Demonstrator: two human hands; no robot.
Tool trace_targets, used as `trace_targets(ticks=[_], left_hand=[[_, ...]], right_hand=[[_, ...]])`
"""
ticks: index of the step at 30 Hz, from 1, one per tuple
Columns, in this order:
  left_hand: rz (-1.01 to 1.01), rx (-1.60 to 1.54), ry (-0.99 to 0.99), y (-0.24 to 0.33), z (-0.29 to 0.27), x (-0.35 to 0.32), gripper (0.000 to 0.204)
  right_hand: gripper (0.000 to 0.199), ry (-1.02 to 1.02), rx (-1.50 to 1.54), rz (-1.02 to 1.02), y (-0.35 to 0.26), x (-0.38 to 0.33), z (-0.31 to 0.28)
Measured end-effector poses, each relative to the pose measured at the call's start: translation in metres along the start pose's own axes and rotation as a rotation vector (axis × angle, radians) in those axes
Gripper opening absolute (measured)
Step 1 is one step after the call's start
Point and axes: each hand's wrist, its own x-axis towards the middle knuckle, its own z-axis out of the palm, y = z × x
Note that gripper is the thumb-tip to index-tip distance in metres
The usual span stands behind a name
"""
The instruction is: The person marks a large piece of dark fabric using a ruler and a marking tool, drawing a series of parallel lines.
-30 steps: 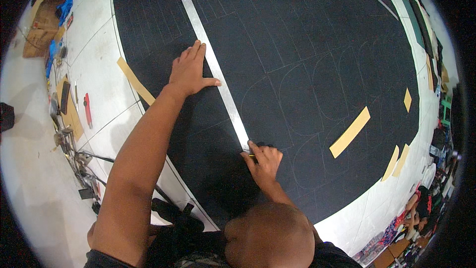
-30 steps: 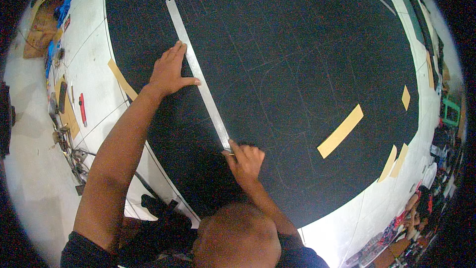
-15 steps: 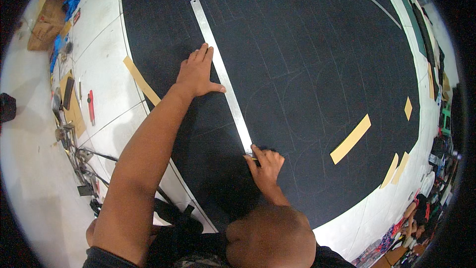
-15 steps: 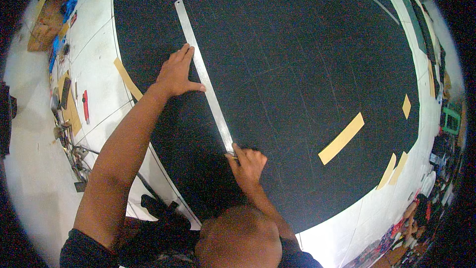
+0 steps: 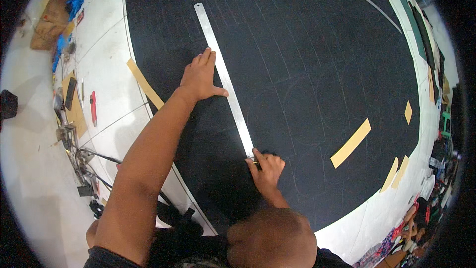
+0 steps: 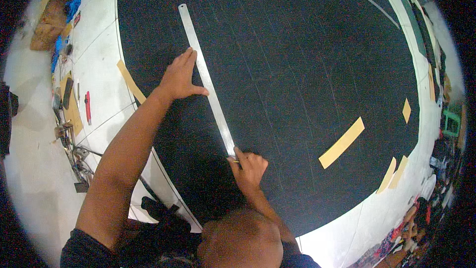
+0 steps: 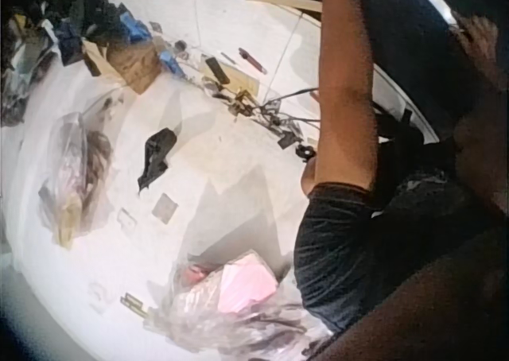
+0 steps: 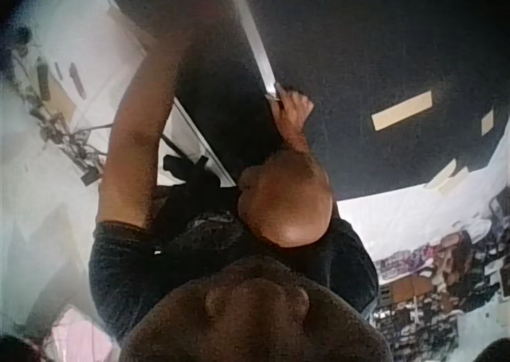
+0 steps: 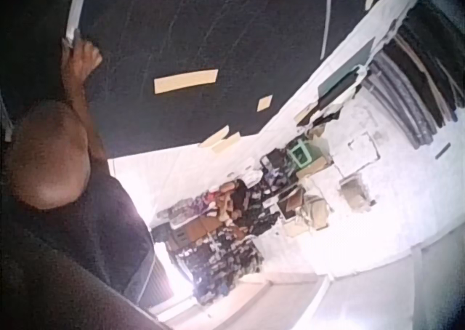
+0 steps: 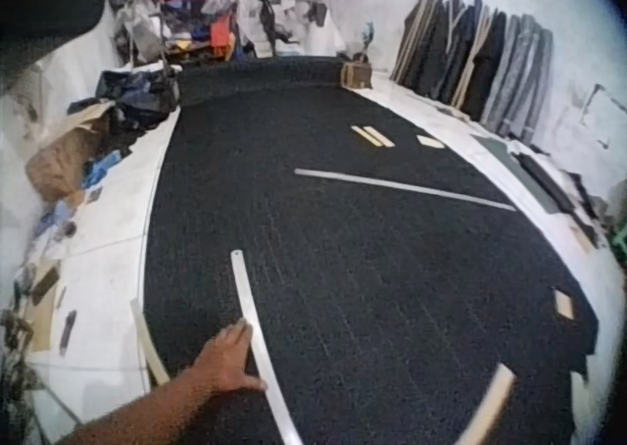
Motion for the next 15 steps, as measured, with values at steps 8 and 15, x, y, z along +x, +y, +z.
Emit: trace_targets(ticks=[8, 15], left_hand=[[0.019, -0.010, 0.029, -0.0004, -0.0024, -0.0031, 0.135], [-0.006, -0.064, 0.003, 0.0031, -0.0007, -0.0023, 0.136]], right_hand=[[0.046, 0.020, 0.015, 0.012, 0.0013, -0.0015, 0.0023], [0.044, 0.014, -0.025, -0.014, 0.0041, -0.0017, 0.0010]])
